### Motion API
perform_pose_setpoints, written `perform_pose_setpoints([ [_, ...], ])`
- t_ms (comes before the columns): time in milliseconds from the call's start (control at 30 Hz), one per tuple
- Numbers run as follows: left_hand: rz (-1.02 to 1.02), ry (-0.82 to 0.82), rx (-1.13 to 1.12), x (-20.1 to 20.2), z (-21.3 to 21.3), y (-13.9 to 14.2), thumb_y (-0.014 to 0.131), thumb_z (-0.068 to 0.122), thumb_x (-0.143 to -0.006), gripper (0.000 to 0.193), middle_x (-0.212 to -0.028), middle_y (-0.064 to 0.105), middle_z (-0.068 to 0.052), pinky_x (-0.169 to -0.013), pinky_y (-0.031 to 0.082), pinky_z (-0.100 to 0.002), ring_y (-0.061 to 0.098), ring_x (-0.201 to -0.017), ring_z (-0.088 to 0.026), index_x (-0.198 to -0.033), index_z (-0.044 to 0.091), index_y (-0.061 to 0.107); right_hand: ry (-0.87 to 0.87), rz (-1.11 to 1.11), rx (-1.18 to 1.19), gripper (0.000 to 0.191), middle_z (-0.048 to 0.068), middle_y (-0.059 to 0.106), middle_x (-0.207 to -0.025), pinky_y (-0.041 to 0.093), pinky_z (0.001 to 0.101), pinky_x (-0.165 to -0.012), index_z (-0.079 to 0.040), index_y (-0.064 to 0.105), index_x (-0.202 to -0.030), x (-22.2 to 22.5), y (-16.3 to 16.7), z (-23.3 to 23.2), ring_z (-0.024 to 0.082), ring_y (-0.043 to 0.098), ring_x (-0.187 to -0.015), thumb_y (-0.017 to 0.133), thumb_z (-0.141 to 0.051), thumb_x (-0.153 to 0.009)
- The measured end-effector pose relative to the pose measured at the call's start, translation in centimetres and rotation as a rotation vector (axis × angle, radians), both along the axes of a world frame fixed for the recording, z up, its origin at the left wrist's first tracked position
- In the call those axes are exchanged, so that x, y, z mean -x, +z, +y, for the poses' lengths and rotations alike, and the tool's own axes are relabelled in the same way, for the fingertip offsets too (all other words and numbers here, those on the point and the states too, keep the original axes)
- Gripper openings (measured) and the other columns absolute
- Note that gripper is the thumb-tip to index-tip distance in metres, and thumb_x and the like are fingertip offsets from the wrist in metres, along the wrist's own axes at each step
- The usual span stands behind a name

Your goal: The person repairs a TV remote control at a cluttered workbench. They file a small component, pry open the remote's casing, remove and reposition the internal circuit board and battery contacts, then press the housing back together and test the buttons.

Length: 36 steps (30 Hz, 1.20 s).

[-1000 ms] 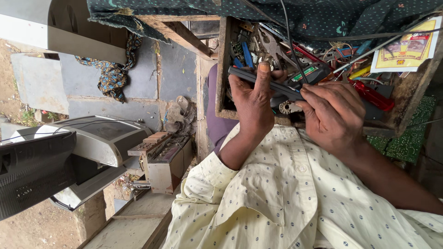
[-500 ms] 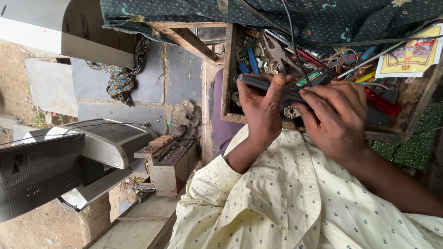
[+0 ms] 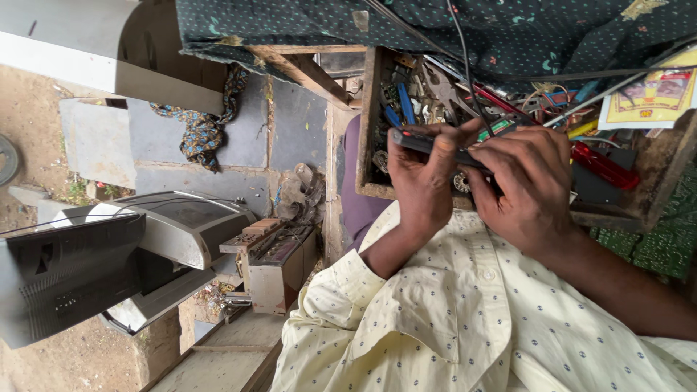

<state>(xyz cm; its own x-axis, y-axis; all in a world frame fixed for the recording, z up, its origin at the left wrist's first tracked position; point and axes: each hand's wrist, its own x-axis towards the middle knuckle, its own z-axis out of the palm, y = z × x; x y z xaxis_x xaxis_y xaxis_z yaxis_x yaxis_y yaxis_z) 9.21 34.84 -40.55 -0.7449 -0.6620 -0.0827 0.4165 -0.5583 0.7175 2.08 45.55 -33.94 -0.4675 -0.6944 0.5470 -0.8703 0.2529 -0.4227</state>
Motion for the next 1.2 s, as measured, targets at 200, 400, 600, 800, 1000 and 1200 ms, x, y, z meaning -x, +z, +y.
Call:
perform_pose_setpoints([
  [200,0.102,-0.086,-0.06,0.2,0.2,1.2,0.073,-0.001,-0.102,0.036,-0.123,0.059,-0.012,-0.106,0.057,-0.043,0.063,-0.128,-0.033,-0.126,0.001,0.046,-0.004,-0.008,0.066,0.025,0.009,0.069,-0.108,0.05,0.0412,-0.087,0.001,0.071,-0.111,0.1,0.1,-0.2,0.028,0.066,-0.096,0.086,0.004,-0.091],
  [400,0.126,-0.227,0.409,-1.3,-3.4,3.3,0.072,-0.009,-0.1,0.035,-0.128,0.059,-0.012,-0.108,0.058,-0.034,0.064,-0.128,-0.026,-0.13,0.0,0.057,-0.025,-0.044,0.077,0.029,0.01,0.068,-0.108,0.049,0.0377,-0.083,0.002,0.072,-0.116,1.1,-1.0,2.0,0.027,0.064,-0.096,0.089,0.002,-0.093],
  [600,0.015,-0.329,0.627,-2.3,-5.0,3.8,0.068,-0.008,-0.101,0.028,-0.124,0.061,-0.011,-0.105,0.06,-0.029,0.066,-0.119,-0.019,-0.129,-0.001,0.066,0.045,-0.044,0.07,0.028,0.007,0.068,-0.107,0.05,0.0392,-0.088,-0.003,0.073,-0.116,1.7,-1.2,2.3,0.025,0.067,-0.096,0.088,0.002,-0.093],
  [800,-0.055,-0.263,0.709,-2.4,-5.1,3.7,0.07,-0.005,-0.104,0.02,-0.122,0.064,-0.011,-0.095,0.059,-0.026,0.067,-0.111,-0.018,-0.123,-0.006,0.067,0.07,0.01,0.0,0.035,0.011,0.07,-0.095,0.05,0.0471,-0.088,0.0,0.073,-0.105,2.7,1.3,1.9,0.029,0.067,-0.091,0.09,-0.004,-0.075],
  [1000,0.022,-0.159,0.283,-2.6,-7.4,3.0,0.069,0.002,-0.101,0.022,-0.13,0.059,-0.014,-0.099,0.06,-0.046,0.069,-0.123,-0.039,-0.121,-0.005,0.067,-0.039,-0.257,-0.034,0.04,0.016,0.072,-0.11,0.056,0.0407,-0.083,0.002,0.071,-0.112,4.1,1.5,4.7,0.029,0.07,-0.099,0.089,-0.002,-0.076],
  [1200,0.135,-0.174,0.157,-3.2,-8.6,2.2,0.065,0.002,-0.108,0.021,-0.131,0.054,-0.014,-0.105,0.056,-0.053,0.065,-0.129,-0.043,-0.126,-0.006,0.064,-0.027,-0.482,0.141,0.033,0.014,0.072,-0.115,0.059,0.0272,-0.079,0.001,0.07,-0.118,4.3,-0.3,6.6,0.019,0.072,-0.1,0.086,0.007,-0.09],
])
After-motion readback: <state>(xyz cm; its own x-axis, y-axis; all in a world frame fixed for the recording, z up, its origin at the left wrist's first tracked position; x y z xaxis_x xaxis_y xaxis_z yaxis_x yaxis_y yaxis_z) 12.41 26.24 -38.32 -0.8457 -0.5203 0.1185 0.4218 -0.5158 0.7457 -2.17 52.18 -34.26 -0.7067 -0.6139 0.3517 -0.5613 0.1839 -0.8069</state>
